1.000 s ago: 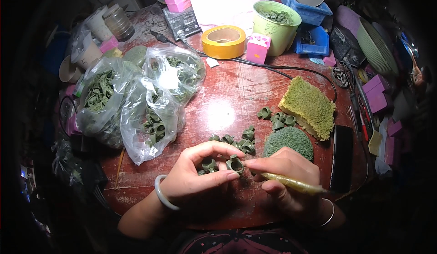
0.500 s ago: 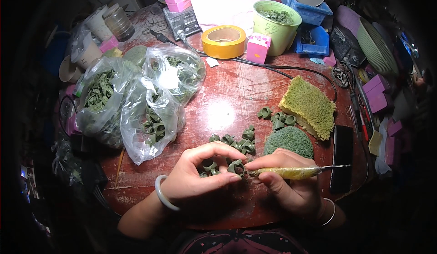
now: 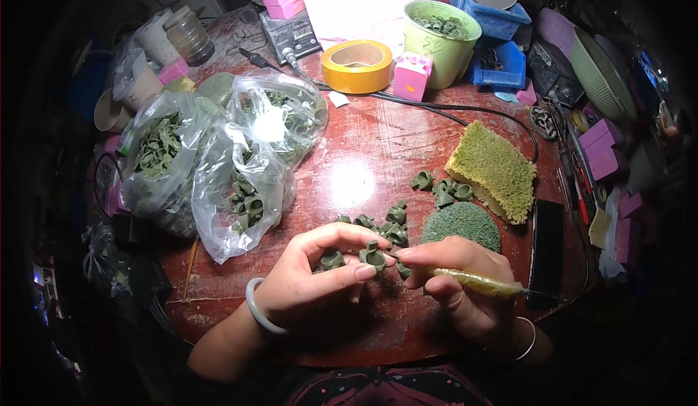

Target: Assembling small green decorative items using a tool and glue at a crafting table.

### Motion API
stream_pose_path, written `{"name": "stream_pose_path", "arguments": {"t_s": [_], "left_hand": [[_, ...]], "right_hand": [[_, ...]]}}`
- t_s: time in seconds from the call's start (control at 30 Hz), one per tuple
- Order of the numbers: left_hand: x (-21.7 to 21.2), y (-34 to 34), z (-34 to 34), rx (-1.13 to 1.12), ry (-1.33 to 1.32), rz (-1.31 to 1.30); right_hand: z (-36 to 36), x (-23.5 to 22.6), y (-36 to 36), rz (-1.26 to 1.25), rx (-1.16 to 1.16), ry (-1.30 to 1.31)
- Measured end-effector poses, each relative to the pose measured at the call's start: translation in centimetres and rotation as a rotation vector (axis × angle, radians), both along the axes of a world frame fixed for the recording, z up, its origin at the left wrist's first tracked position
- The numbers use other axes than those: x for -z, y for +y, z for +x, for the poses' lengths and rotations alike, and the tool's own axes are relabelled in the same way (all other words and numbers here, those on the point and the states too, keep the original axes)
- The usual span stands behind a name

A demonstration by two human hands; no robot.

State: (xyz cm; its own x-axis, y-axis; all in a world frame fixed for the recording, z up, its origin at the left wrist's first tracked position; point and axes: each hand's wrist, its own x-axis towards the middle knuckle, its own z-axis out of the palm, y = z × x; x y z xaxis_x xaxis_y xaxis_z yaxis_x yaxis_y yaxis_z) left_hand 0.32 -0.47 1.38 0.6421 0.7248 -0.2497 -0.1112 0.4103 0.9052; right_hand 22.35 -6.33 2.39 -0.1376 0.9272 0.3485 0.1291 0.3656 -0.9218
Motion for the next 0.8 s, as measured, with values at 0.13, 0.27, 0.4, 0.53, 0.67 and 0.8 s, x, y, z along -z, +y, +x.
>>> {"name": "stream_pose_path", "arguments": {"t_s": [0.13, 0.27, 0.4, 0.53, 0.67, 0.8], "left_hand": [[0.00, -0.09, 0.03, -0.001, -0.033, -0.050], [0.40, -0.05, -0.21, 0.014, -0.050, -0.050], [0.37, 0.08, -0.31, 0.008, -0.029, -0.063], [0.64, 0.20, -0.54, 0.012, -0.053, -0.094], [0.70, 0.21, -0.49, 0.003, -0.103, -0.113], [0.66, 0.20, -0.42, 0.013, -0.139, -0.130]], "right_hand": [[0.15, 0.14, 0.18, 0.081, -0.003, -0.080], [0.25, -0.01, 0.53, 0.151, -0.028, -0.176], [0.07, -0.29, 0.44, 0.136, -0.021, -0.196], [0.06, -0.51, 0.38, 0.129, -0.012, -0.188], [0.17, -0.69, 0.33, 0.112, -0.023, -0.198], [0.22, -0.72, 0.09, 0.072, -0.024, -0.164]]}}
